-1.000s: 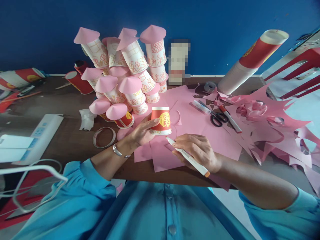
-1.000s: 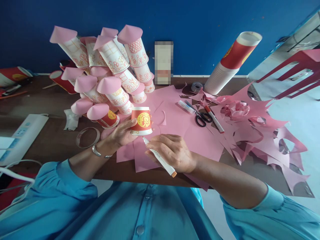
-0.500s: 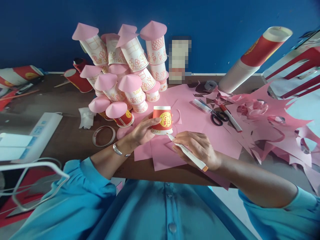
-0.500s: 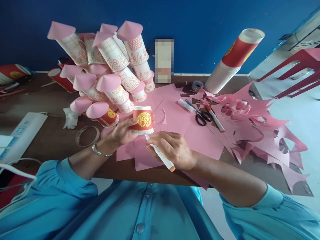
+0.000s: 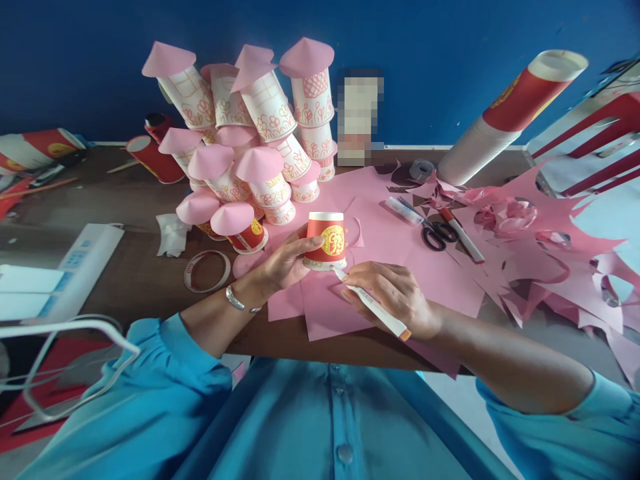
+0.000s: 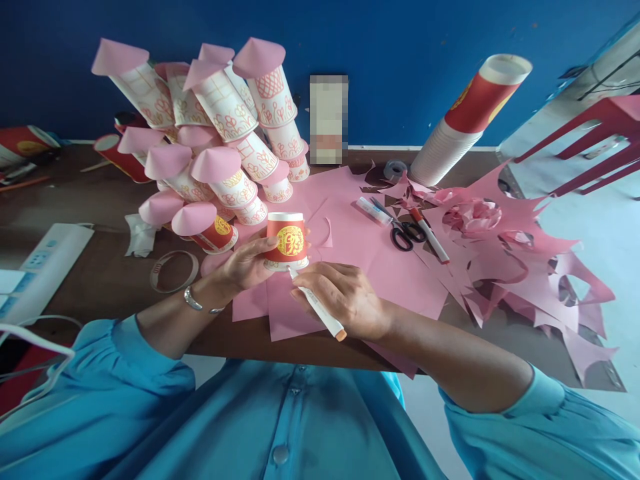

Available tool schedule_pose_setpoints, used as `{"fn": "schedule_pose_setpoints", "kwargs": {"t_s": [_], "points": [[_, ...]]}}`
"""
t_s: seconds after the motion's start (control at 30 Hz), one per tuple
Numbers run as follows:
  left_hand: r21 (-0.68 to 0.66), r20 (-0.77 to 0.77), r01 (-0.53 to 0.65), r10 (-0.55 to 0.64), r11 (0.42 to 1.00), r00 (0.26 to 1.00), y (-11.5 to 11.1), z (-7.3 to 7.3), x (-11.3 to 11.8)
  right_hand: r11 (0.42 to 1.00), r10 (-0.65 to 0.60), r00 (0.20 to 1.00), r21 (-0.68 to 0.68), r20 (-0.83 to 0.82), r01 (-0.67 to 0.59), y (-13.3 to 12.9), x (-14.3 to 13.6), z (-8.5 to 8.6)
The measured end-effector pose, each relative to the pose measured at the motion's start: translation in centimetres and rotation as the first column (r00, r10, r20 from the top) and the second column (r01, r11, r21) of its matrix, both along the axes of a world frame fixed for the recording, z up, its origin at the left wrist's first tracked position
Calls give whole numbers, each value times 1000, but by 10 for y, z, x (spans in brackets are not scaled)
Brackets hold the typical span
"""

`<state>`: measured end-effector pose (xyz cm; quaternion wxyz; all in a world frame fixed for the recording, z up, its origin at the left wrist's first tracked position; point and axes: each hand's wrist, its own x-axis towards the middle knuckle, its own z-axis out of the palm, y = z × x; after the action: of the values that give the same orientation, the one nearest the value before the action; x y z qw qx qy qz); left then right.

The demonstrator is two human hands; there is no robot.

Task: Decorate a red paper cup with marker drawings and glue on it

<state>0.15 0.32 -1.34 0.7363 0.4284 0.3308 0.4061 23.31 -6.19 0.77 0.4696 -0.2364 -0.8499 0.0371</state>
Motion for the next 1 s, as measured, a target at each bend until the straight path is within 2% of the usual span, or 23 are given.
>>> {"fn": "schedule_pose_setpoints", "kwargs": {"t_s": [0.27,0.4,0.63,1.0], "points": [[58,-13,47,-47,997,999,1,-2,-5,1000,-18,1000,-3,-3,18,0,0,5],[95,-32,36,-34,995,999,2,-4,-9,1000,-5,1000,-5,-2,5,-1,0,4],[50,10,109,-109,993,994,0,6,-1,1000,4,1000,-17,4,-4,-1,1,1],[51,-5,103,-103,993,995,-1,9,1,1000,-15,1000,22,1,15,-3,-1,4]]}}
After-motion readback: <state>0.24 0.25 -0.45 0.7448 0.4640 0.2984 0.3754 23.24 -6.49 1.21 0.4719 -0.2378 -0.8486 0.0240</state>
